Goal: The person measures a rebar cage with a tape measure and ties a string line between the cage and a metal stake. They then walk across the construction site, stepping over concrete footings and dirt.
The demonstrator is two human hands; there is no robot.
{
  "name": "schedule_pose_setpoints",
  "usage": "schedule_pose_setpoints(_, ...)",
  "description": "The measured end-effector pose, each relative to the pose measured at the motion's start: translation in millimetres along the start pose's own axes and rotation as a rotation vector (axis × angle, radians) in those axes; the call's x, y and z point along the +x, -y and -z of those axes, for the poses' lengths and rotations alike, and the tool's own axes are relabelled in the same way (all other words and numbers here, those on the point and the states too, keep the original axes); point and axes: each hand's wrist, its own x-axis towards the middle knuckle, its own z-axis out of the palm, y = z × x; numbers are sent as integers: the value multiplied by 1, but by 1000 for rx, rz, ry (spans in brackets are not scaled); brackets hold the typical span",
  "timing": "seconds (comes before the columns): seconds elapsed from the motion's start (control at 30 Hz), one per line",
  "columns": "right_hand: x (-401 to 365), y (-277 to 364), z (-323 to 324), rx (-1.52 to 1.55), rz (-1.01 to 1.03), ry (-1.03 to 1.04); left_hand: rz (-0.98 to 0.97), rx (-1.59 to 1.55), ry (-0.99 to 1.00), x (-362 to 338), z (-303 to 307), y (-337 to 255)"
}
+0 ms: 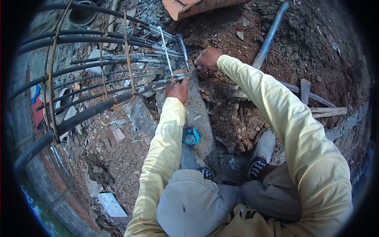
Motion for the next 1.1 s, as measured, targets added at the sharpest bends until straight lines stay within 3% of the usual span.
schedule_pose_setpoints(0.1, -19, -14, 30, 182, -162, -306, 55, 183, 34, 0, -2, 3)
schedule_pose_setpoints(0.2, -24, -30, 38, -70, -184, -435, 22, 235, 93, -1, 2, 3)
schedule_pose_setpoints(0.3, -34, -33, 20, 33, -20, -495, 22, 243, -37, 4, -11, 16)
schedule_pose_setpoints(0.37, -38, -21, 12, 71, 7, -181, 41, 249, -22, 5, -13, 21)
schedule_pose_setpoints(0.43, -38, -11, -17, 401, -124, 50, 53, 244, -3, 6, -12, 18)
schedule_pose_setpoints(0.5, -28, -10, -52, 395, -7, -61, 63, 229, 17, 5, -9, 14)
schedule_pose_setpoints(0.6, -3, -13, -90, 547, 5, -238, -47, 749, 362, 6, 8, -7)
schedule_pose_setpoints(0.77, -17, 12, -80, 694, -45, -265, -39, 438, 139, -1, 8, -9)
schedule_pose_setpoints(0.97, -30, 7, -83, 342, 192, -425, -163, 214, -137, 0, -14, 21)
schedule_pose_setpoints(1.1, -31, 17, -77, 212, 196, -480, 0, -21, -127, 6, -27, 27)
